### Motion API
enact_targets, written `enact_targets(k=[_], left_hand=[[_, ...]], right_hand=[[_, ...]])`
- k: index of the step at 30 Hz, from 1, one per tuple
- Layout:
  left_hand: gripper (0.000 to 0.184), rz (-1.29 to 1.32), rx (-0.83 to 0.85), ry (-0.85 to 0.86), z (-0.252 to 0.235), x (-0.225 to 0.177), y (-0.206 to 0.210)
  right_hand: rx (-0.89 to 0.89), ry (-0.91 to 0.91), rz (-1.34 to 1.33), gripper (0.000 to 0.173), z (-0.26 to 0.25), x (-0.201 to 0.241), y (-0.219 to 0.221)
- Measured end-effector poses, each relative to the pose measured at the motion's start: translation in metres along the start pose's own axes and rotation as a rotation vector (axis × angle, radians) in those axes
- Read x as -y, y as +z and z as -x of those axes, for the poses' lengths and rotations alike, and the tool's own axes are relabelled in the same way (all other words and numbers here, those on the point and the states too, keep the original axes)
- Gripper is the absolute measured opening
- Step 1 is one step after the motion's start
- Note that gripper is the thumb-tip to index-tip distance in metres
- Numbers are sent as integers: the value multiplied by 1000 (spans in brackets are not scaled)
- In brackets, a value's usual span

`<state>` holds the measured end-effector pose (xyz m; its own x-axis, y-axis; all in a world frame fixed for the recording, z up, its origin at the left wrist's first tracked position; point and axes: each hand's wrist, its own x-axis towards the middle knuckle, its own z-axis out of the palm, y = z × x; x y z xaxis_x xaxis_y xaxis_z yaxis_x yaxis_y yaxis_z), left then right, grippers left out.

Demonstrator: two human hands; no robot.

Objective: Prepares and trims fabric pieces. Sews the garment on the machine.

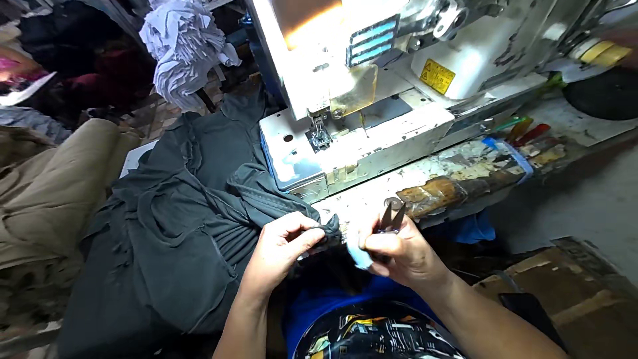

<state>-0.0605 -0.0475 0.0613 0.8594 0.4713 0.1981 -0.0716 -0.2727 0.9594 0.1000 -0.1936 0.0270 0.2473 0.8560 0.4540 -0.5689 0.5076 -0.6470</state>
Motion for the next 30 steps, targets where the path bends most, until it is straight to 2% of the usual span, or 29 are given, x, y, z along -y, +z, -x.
enact_targets(k=[4,7,9,11,12,15,22,30], left_hand=[[13,33,-225,-41,1,-4,-8],[14,72,-211,-51,5,-6,-9],[14,70,-206,-41,6,-9,-7],[13,39,-227,-6,5,-10,-7],[12,18,-243,8,6,-11,-8],[11,-33,-257,30,9,-12,-8],[12,-52,-229,72,7,-10,-6],[11,-61,-233,72,6,-10,-5]], right_hand=[[-187,50,118,14,9,8,-11],[-165,134,267,13,7,14,-11],[-108,161,469,4,0,9,-3],[7,237,629,27,-7,8,6],[37,278,657,29,-8,7,11],[46,280,624,27,-7,-2,22],[-74,257,650,27,-8,-13,27],[-79,247,689,27,-7,-13,25]])
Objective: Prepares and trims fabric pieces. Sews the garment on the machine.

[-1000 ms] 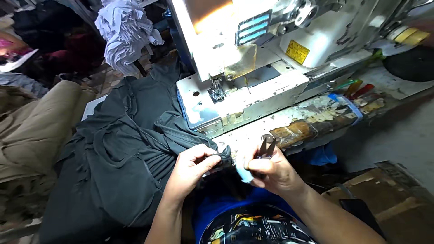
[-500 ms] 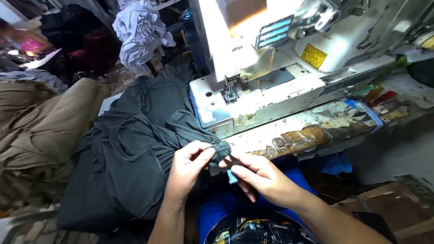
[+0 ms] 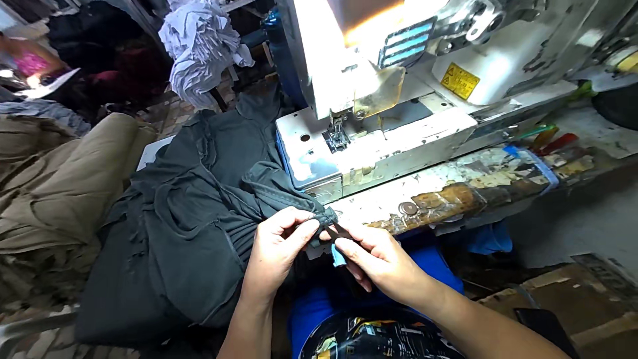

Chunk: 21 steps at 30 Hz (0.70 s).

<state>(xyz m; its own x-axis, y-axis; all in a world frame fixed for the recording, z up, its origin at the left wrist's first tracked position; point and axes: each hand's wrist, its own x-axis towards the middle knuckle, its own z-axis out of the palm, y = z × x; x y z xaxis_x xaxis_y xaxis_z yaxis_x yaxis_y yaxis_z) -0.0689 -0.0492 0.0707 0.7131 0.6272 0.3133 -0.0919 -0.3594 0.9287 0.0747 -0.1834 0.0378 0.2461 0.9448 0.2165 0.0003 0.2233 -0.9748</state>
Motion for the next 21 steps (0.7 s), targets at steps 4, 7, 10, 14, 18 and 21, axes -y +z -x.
enact_targets(k=[4,7,10,14,18,21], left_hand=[[11,0,6,4,-1,-1,1],[11,-20,6,0,-1,-1,2],[12,-39,26,2,-1,-1,3],[13,-16,38,-11,0,-1,3],[14,58,143,32,2,-6,1],[16,87,234,102,5,-11,4]], right_hand=[[-12,0,12,27,0,0,-1],[-21,6,20,26,0,0,0],[-16,9,11,25,0,1,0],[-16,-58,47,25,0,-1,0],[-36,-498,92,25,-2,-19,1],[-7,-736,110,24,0,-23,-4]])
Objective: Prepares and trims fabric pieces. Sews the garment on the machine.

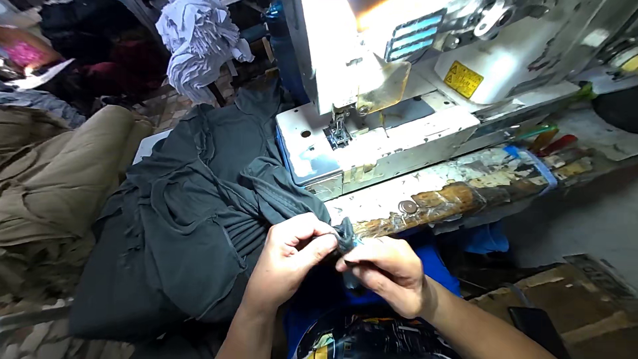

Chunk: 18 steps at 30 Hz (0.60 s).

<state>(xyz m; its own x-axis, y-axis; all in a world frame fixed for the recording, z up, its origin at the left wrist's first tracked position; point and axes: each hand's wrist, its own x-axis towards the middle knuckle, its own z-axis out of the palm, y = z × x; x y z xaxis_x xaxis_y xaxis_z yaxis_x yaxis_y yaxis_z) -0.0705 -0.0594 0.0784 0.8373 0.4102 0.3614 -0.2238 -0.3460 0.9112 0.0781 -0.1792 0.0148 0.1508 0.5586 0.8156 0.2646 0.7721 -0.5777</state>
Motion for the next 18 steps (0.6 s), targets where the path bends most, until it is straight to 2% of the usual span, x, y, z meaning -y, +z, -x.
enact_targets(k=[3,5,7,9,11,14,16,18], left_hand=[[18,-71,-4,10,1,-1,2],[18,-276,-139,-63,0,11,0],[16,-326,-263,-170,1,30,-3],[15,-192,-266,-173,4,26,-6],[15,-57,-268,-160,6,19,-9],[15,18,-242,-152,8,10,-13],[14,10,-239,-143,9,7,-18],[11,3,-235,-141,10,6,-20]], right_hand=[[45,-47,13,29,2,6,-7],[107,-79,-27,33,0,24,-7],[162,-92,-107,34,-3,38,-9],[16,66,-41,35,-5,18,-9],[-114,343,-58,21,-9,-6,-13],[-38,767,-179,48,-27,-18,-20],[-66,820,-298,38,-33,-18,-18],[-142,745,-320,28,-36,-14,-15]])
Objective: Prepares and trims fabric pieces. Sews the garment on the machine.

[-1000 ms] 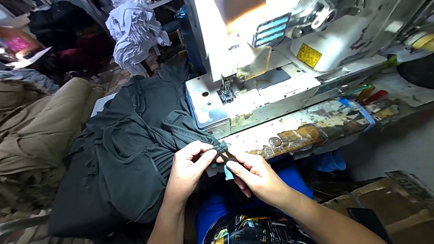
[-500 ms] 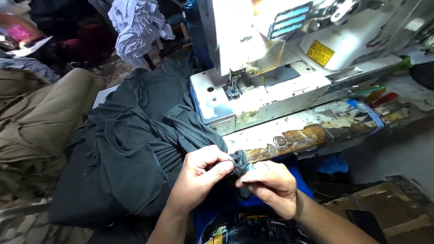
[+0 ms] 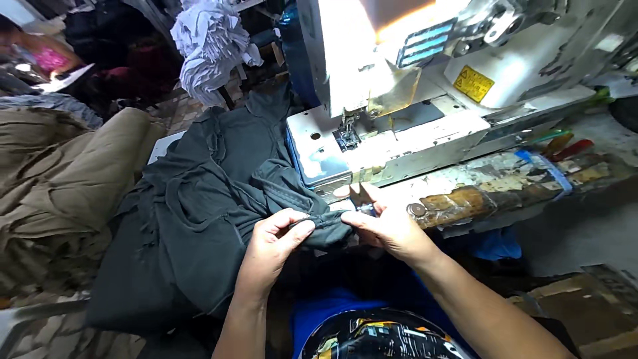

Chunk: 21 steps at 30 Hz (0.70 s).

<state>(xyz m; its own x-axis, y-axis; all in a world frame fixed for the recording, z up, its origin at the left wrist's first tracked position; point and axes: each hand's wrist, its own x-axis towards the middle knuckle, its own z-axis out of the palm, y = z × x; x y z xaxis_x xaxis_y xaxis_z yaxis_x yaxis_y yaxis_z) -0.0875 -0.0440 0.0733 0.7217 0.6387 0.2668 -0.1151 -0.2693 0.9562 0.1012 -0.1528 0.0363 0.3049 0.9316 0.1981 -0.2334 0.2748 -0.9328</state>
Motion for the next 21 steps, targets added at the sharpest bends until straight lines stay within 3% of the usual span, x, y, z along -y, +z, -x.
enact_targets(k=[3,6,8,12,21], left_hand=[[11,14,2,-3,1,3,6],[13,65,-91,-32,-1,5,16],[14,92,-120,-40,-1,6,19],[14,111,-107,-49,-2,6,23],[15,84,-77,-16,-1,3,23]], right_hand=[[-74,-171,163,25,3,1,6],[-202,-354,523,32,15,-3,9],[-191,-427,523,27,27,3,13],[29,-217,359,27,39,7,20],[34,-95,342,26,34,1,20]])
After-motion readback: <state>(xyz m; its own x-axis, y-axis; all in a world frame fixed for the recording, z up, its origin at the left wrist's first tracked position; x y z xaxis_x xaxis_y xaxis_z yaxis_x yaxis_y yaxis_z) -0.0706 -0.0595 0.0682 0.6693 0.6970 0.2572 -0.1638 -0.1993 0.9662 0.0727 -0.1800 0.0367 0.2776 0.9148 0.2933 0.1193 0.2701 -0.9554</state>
